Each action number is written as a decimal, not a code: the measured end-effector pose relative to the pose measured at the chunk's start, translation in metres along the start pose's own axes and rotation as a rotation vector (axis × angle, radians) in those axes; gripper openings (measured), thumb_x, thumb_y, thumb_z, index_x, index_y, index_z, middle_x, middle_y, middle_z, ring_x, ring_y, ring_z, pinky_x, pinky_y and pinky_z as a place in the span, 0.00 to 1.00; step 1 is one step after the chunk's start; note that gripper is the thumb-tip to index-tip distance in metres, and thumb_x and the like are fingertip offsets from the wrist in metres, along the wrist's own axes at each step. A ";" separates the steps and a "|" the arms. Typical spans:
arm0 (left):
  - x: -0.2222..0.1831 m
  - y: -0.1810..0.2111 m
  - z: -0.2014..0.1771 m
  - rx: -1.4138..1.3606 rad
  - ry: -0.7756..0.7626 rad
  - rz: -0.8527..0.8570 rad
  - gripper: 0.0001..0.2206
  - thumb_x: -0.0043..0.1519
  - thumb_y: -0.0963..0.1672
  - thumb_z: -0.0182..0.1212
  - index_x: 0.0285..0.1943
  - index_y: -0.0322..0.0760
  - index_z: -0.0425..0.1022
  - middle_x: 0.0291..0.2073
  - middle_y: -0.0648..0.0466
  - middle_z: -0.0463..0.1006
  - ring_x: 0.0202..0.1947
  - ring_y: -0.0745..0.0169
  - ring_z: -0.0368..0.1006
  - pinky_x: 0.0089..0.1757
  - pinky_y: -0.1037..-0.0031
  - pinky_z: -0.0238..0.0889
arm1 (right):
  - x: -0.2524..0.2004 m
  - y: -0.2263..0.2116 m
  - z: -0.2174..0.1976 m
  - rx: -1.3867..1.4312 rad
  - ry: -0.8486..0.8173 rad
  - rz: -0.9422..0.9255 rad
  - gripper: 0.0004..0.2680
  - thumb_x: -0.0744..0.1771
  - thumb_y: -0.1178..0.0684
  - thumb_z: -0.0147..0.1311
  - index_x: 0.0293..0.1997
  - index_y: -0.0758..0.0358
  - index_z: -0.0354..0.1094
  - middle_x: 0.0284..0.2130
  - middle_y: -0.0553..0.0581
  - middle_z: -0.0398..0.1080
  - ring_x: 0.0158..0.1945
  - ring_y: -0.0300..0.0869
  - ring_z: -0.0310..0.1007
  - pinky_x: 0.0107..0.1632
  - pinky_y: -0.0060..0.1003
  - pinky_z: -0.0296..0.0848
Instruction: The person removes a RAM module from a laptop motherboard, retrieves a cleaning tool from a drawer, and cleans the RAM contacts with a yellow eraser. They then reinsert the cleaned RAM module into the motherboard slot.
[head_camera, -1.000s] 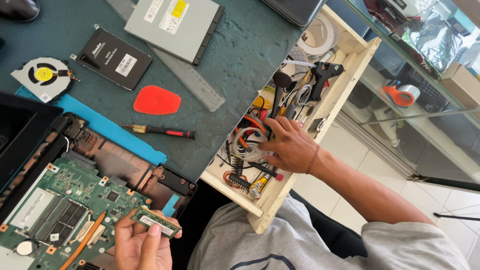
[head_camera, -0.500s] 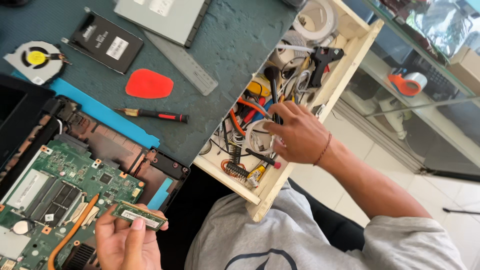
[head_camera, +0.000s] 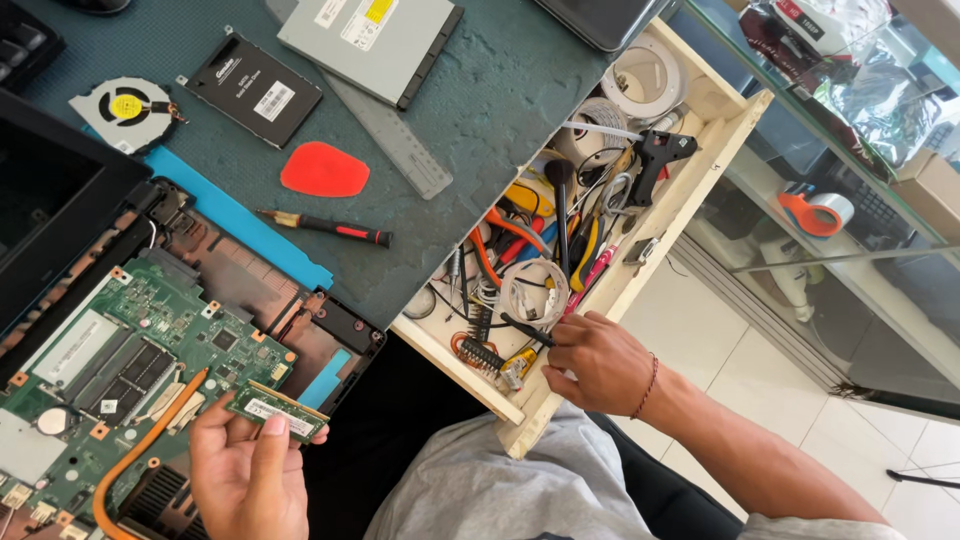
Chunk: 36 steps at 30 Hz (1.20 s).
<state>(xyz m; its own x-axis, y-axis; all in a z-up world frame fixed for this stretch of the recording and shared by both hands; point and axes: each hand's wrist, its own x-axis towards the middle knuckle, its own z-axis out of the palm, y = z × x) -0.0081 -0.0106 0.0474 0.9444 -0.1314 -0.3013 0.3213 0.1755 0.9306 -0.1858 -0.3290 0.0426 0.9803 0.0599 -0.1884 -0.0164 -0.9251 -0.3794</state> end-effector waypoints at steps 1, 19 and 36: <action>0.001 -0.001 0.000 0.001 -0.005 -0.003 0.19 0.63 0.39 0.55 0.64 0.33 0.61 0.36 0.49 0.71 0.35 0.55 0.71 0.31 0.59 0.73 | -0.002 0.000 0.000 0.001 0.000 0.006 0.13 0.69 0.49 0.50 0.23 0.59 0.70 0.23 0.50 0.66 0.28 0.47 0.65 0.38 0.44 0.67; 0.003 0.000 -0.005 0.042 0.044 -0.155 0.20 0.65 0.39 0.55 0.67 0.34 0.60 0.45 0.48 0.73 0.41 0.50 0.71 0.37 0.52 0.71 | -0.034 0.004 0.013 0.070 -0.102 0.244 0.13 0.65 0.51 0.54 0.16 0.58 0.66 0.17 0.48 0.64 0.23 0.43 0.62 0.35 0.40 0.71; -0.033 -0.055 0.079 0.422 -0.722 0.006 0.14 0.63 0.44 0.58 0.55 0.32 0.75 0.42 0.50 0.84 0.40 0.66 0.80 0.45 0.76 0.73 | 0.001 -0.020 0.028 0.172 0.327 0.118 0.10 0.68 0.48 0.56 0.45 0.64 0.74 0.33 0.56 0.76 0.37 0.43 0.76 0.42 0.34 0.80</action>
<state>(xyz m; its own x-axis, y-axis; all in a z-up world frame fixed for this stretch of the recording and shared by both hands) -0.0622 -0.0926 0.0228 0.6231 -0.7497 -0.2230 0.1281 -0.1834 0.9747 -0.1902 -0.3001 0.0244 0.9803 -0.1916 0.0490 -0.1380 -0.8402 -0.5245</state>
